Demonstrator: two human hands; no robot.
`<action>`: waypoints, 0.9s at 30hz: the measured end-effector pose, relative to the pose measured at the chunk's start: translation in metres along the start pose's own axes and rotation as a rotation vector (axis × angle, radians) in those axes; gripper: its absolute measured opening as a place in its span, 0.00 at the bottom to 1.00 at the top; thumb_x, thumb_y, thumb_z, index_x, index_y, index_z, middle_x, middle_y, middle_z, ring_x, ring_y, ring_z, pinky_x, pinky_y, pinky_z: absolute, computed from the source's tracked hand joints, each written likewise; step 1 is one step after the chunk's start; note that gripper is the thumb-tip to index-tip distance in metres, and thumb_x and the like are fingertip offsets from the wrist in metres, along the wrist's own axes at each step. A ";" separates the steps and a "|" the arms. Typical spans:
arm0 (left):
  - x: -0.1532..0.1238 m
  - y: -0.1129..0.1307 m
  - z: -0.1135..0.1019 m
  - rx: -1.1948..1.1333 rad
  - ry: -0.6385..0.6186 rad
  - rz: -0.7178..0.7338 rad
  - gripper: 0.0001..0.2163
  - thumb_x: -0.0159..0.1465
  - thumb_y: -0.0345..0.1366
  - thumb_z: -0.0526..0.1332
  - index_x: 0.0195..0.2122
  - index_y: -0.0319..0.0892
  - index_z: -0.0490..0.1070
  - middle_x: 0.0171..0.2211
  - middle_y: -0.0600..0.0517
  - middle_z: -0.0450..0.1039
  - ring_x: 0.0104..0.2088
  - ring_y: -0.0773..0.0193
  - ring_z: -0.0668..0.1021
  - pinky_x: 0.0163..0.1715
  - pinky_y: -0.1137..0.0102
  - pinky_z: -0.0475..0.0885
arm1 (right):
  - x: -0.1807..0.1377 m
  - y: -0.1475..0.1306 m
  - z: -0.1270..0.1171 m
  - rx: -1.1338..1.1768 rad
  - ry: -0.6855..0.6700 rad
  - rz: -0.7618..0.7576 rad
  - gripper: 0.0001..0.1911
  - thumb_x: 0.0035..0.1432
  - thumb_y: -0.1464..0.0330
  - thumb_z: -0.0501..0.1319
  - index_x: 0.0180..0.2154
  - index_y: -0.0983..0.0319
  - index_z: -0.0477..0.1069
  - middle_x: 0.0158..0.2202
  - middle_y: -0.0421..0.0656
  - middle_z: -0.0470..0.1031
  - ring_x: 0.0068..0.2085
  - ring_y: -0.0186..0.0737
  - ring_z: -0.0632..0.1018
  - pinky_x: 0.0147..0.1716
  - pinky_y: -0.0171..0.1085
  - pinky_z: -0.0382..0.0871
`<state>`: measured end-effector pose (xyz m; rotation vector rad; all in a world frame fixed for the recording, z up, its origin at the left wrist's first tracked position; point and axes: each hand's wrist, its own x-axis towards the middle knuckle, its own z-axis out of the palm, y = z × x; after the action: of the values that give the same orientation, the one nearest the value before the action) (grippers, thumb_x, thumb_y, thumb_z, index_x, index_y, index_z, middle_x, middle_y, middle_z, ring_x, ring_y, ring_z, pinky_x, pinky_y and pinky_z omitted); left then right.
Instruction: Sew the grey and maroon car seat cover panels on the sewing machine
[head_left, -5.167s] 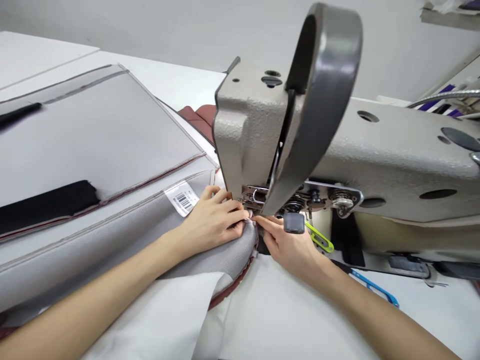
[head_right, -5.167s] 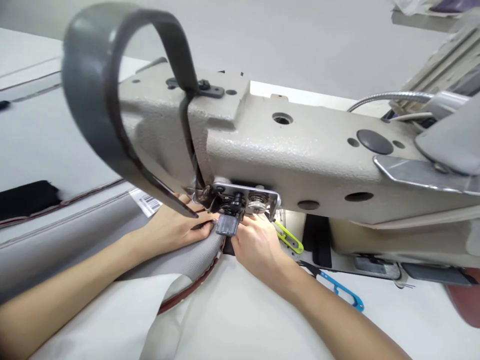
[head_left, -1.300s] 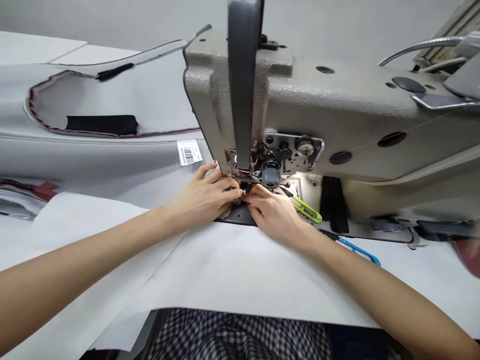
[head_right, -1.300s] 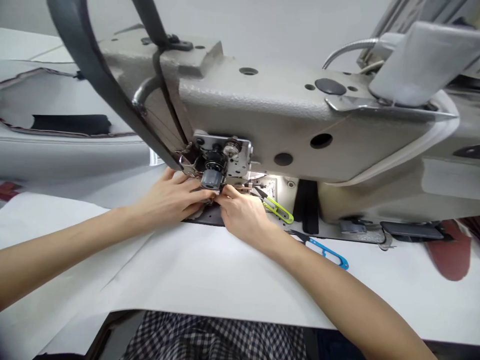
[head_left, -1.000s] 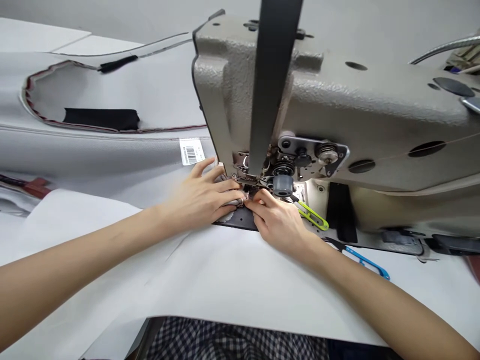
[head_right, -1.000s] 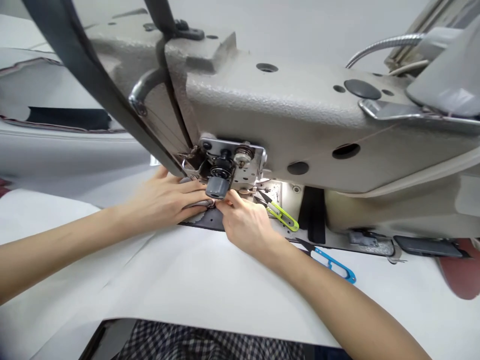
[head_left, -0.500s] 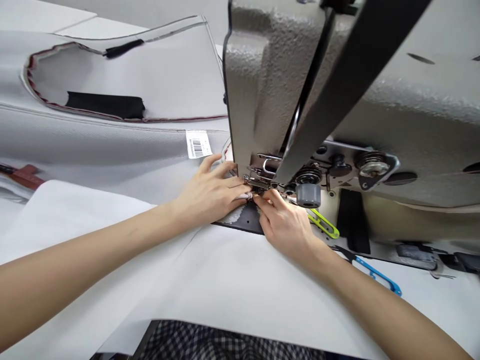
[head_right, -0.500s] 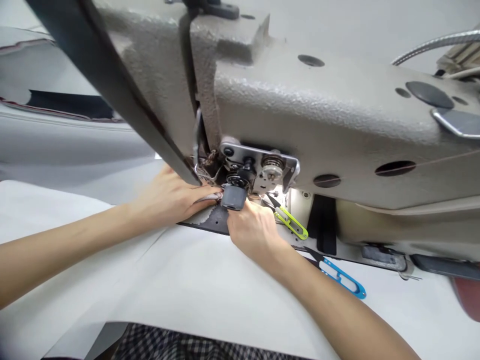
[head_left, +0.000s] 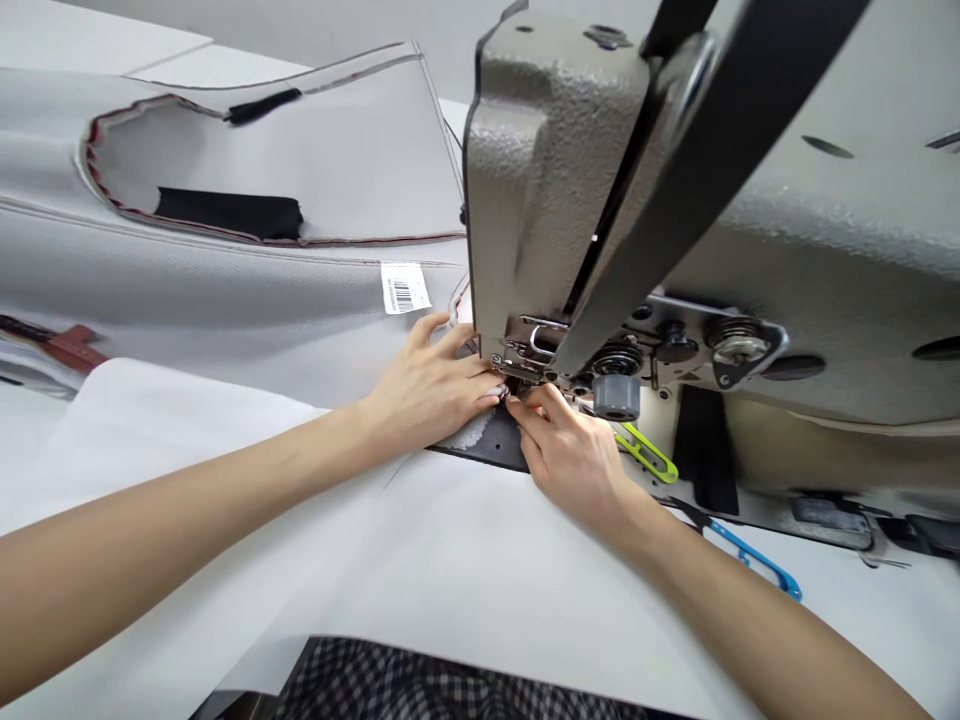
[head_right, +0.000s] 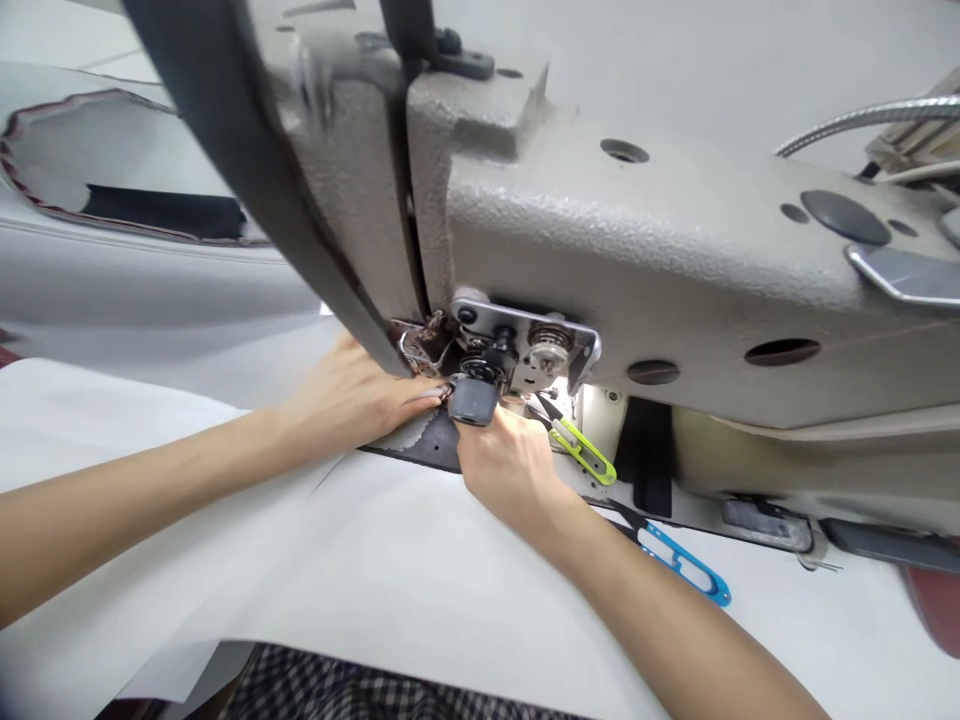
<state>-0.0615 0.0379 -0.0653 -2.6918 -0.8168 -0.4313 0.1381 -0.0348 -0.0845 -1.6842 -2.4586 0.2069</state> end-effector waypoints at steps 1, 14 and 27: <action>0.001 0.000 0.001 -0.001 -0.005 -0.006 0.14 0.72 0.41 0.52 0.39 0.46 0.77 0.47 0.50 0.78 0.53 0.48 0.73 0.54 0.49 0.64 | 0.000 0.000 0.000 0.007 0.002 -0.008 0.21 0.66 0.72 0.50 0.56 0.59 0.73 0.49 0.47 0.75 0.39 0.39 0.79 0.30 0.36 0.66; -0.001 0.000 0.001 -0.109 -0.096 -0.064 0.14 0.72 0.42 0.50 0.45 0.48 0.76 0.47 0.52 0.77 0.54 0.51 0.70 0.56 0.51 0.59 | -0.005 -0.001 0.000 -0.013 0.085 -0.078 0.20 0.66 0.74 0.51 0.54 0.59 0.73 0.46 0.45 0.75 0.37 0.36 0.78 0.28 0.36 0.62; -0.004 0.003 0.001 -0.107 -0.022 -0.056 0.12 0.71 0.41 0.53 0.44 0.49 0.76 0.48 0.53 0.77 0.56 0.51 0.69 0.54 0.53 0.59 | -0.008 0.003 0.002 0.031 0.203 -0.121 0.18 0.65 0.74 0.52 0.50 0.60 0.76 0.41 0.45 0.77 0.36 0.36 0.78 0.31 0.35 0.65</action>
<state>-0.0629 0.0342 -0.0678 -2.7819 -0.9009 -0.4724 0.1427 -0.0412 -0.0877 -1.4600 -2.3823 0.0554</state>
